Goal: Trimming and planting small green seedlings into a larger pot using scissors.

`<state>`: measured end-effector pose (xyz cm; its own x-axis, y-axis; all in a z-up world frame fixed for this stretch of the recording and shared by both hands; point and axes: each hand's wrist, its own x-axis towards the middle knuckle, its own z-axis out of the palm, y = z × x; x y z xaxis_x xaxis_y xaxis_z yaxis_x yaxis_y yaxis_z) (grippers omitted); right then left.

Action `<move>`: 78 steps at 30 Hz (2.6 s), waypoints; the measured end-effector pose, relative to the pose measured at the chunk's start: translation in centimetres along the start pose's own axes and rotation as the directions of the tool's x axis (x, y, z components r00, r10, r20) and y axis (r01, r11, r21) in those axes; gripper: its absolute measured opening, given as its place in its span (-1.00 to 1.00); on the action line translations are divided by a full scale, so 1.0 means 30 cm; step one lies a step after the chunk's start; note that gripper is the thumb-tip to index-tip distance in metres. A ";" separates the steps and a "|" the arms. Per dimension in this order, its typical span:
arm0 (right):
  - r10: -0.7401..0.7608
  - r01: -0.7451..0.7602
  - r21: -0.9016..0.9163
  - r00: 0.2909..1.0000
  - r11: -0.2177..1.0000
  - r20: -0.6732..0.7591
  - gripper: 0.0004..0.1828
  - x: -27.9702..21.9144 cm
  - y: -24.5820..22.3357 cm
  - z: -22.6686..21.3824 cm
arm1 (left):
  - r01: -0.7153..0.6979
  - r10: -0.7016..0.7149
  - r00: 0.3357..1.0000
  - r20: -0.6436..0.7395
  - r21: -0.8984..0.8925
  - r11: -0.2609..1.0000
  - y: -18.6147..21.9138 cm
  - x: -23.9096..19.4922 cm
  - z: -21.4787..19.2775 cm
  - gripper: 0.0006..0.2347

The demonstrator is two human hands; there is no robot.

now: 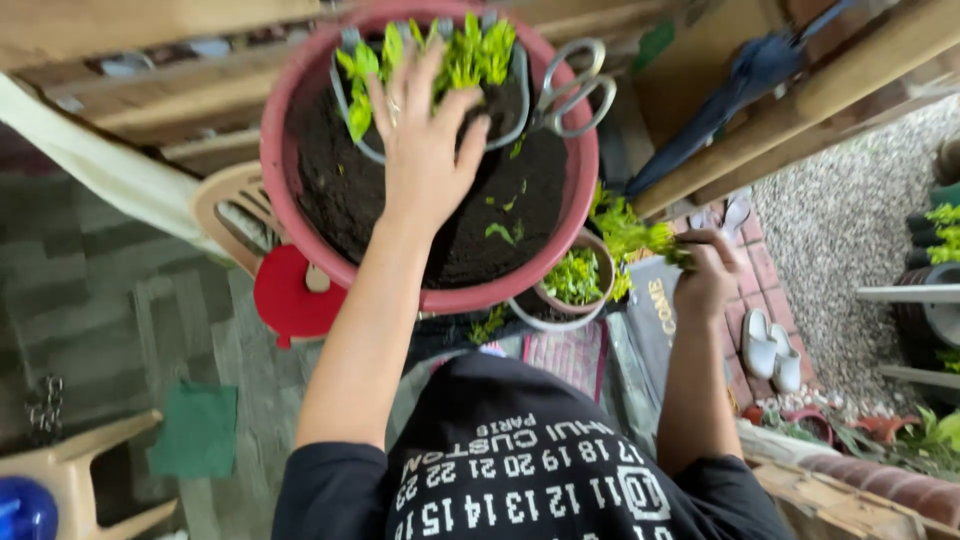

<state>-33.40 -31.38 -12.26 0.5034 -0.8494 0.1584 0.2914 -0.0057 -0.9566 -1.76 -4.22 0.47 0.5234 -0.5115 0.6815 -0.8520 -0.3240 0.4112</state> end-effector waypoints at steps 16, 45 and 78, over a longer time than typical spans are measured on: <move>0.004 -0.013 0.009 0.766 1.000 0.642 -0.81 0.252 -0.340 0.818 | -0.039 0.098 0.986 0.137 -0.378 0.925 -0.057 -0.026 0.073 -0.86; 0.244 0.808 -0.376 0.518 -0.453 0.820 -0.45 0.161 -0.626 0.777 | 0.402 -0.564 0.823 -0.067 -0.634 0.661 -0.207 -0.027 0.183 -0.78; 0.212 0.503 -0.767 0.763 0.397 0.610 -0.42 0.116 -0.517 0.786 | 0.443 -0.483 0.874 0.055 -0.496 0.747 -0.116 -0.033 0.111 -0.77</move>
<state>-17.00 -21.80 8.90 0.9425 -0.3274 0.0673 -0.2551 -0.8348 -0.4879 0.71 -5.25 -3.65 0.8693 -0.3341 0.3642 -0.4095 -0.0741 0.9093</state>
